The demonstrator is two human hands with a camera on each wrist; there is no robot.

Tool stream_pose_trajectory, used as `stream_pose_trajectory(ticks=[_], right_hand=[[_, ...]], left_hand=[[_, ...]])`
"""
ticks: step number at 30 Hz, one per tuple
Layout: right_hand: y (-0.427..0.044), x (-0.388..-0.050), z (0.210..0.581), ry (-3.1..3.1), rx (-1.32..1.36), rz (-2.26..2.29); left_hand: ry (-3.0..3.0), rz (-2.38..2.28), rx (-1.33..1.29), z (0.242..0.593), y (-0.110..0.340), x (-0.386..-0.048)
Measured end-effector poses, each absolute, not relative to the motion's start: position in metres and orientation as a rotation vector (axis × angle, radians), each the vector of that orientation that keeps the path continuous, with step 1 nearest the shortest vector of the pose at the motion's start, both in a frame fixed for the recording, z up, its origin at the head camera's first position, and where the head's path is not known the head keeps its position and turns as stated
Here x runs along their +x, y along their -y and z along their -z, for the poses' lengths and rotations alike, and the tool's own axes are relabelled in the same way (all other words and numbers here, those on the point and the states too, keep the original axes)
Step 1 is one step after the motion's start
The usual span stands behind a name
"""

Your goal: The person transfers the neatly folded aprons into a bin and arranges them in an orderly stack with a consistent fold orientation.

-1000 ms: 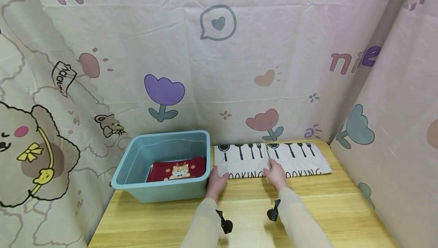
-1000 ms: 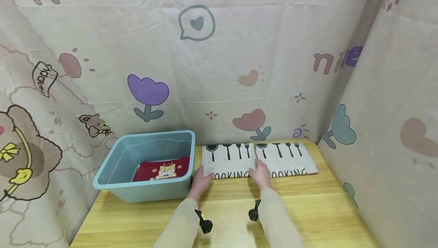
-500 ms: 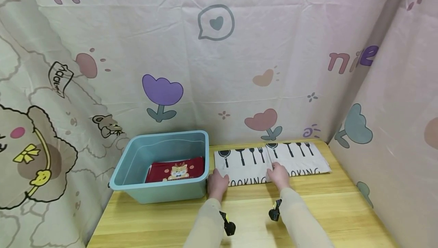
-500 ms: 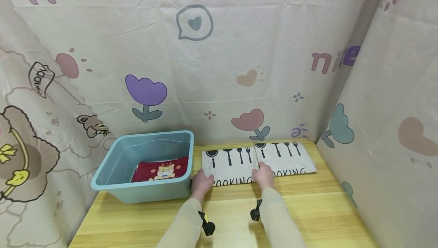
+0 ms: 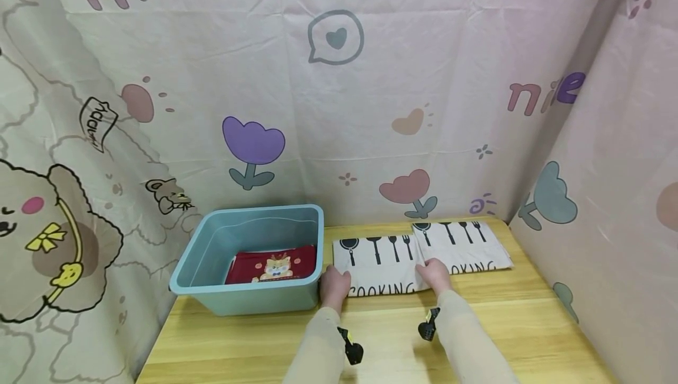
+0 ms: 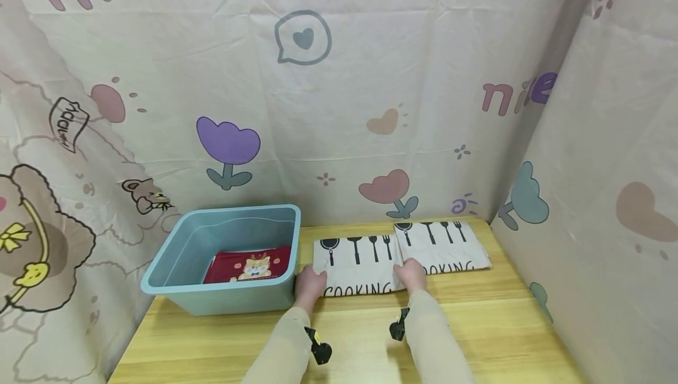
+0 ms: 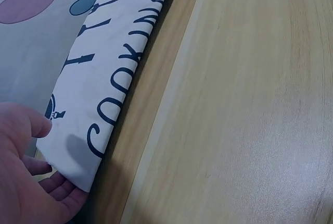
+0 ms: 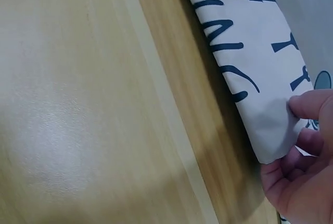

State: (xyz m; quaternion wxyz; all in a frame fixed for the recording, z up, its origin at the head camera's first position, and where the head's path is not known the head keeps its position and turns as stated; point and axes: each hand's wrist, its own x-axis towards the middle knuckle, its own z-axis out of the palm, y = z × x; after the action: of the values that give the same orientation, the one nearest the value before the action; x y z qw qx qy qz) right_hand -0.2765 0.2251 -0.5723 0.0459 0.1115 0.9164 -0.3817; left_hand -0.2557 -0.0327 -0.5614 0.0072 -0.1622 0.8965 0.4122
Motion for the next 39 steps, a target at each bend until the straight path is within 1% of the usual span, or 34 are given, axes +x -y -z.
stream_pose_trajectory(ticks=[6, 13, 25, 35, 39], right_hand=[[-0.229, -0.274, 0.571, -2.671, 0.375, 1.290], [-0.231, -0.276, 0.579, -2.478, 0.460, 1.430], [-0.236, -0.269, 0.571, -2.235, 0.497, 1.699], [-0.240, -0.270, 0.573, -2.204, 0.546, 1.794], [-0.239, -0.270, 0.576, -2.219, 0.549, 1.792]], left_hand=[[-2.767, -1.390, -0.503, 0.562, 0.037, -0.252], [-2.719, -1.490, -0.500, 0.563, 0.039, -0.250], [-2.672, -1.606, -0.528, 0.565, 0.039, -0.248], [-2.631, -1.697, -0.515, 0.568, 0.039, -0.247], [-2.654, -1.707, -0.555, 0.571, 0.039, -0.245]])
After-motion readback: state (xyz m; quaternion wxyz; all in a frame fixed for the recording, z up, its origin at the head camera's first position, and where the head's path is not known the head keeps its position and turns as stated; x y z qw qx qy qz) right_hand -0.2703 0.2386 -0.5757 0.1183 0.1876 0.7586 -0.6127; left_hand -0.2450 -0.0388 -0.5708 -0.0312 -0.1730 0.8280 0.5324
